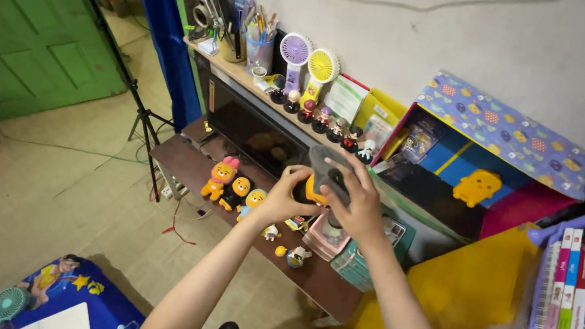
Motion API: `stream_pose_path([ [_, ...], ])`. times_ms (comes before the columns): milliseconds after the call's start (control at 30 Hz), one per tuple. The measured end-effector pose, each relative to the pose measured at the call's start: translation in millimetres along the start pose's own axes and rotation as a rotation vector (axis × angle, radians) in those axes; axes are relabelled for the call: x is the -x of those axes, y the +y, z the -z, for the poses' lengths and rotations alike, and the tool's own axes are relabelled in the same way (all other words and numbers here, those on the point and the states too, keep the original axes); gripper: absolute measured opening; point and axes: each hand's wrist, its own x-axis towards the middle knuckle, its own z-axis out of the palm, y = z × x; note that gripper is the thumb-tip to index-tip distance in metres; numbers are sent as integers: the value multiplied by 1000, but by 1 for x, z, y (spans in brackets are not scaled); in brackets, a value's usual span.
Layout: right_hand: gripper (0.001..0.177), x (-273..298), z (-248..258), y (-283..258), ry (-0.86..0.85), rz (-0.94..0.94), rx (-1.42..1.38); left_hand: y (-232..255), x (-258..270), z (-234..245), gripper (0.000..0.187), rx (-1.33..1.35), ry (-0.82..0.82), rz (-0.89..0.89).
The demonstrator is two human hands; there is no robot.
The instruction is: Organizing small figurines and plush toys on a shelf.
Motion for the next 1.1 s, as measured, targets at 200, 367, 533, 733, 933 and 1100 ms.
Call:
stream_pose_path([
  [200, 40, 0, -9, 6, 15, 46, 90, 0, 3, -2, 75, -173, 79, -45],
  [367, 36, -10, -25, 57, -90, -176, -63, 42, 4, 2, 80, -200, 56, 12],
  [533, 36, -18, -22, 48, -150, -280, -244, 32, -1, -5, 79, -196, 93, -12],
  [733, 41, 8, -20, 11, -35, -174, 186, 5, -9, -3, 75, -234, 178, -88],
  [933, 41, 21, -19, 4, 110, -6, 235, 8, -11, 2, 74, -212, 191, -4],
  [1100, 43, 2, -26, 64, -144, -432, 29, 58, -12, 7, 79, -177, 72, -13],
])
